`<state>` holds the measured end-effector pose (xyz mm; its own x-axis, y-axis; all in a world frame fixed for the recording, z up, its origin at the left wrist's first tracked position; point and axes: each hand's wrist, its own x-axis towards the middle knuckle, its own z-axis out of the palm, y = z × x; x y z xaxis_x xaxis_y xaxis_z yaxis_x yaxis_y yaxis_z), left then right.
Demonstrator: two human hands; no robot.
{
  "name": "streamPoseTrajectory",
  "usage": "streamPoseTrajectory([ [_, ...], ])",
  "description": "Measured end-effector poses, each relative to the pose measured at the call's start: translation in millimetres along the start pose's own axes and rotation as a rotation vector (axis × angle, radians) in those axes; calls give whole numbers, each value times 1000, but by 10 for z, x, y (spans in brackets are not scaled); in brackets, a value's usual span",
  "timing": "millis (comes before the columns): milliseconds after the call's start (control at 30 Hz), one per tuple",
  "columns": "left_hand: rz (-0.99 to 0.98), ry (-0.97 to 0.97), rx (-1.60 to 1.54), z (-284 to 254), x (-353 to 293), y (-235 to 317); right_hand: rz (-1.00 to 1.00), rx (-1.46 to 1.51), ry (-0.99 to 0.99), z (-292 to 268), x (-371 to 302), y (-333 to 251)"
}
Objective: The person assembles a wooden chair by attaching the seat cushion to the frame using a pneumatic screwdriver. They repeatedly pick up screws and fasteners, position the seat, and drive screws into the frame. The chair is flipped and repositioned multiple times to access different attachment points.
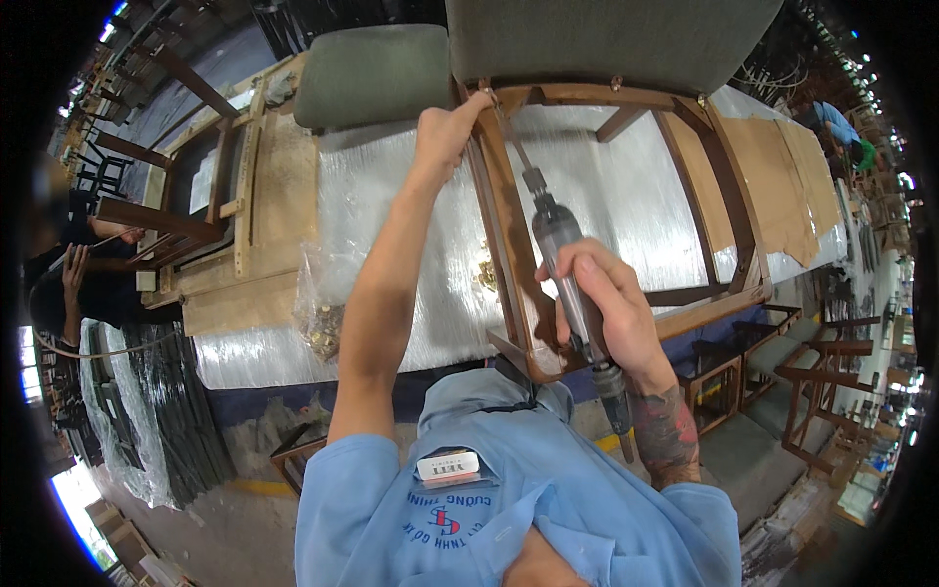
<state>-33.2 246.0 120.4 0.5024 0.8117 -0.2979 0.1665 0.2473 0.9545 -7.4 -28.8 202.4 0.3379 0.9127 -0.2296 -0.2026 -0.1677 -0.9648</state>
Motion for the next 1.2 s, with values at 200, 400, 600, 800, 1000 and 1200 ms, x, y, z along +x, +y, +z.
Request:
streamPoseTrajectory([
  [200, 96, 82, 61, 71, 70, -90, 16, -51, 48, 2, 351, -175],
  [400, 141, 179, 80, 94, 74, -171, 25, -50, 45, -32, 475, -191],
  [600, 57, 143, 37, 85, 51, -123, 39, -41, 42, 1, 493, -218],
  [800, 68, 145, 61, 84, 90, -146, 21, -26, 43, 10, 549, -156],
  [1000, 78, 178, 89, 99, 106, -163, 12, -25, 23, -1, 599, -126],
  [1200, 98, 174, 86, 134, 98, -178, 27, 12, 34, 11, 631, -115],
])
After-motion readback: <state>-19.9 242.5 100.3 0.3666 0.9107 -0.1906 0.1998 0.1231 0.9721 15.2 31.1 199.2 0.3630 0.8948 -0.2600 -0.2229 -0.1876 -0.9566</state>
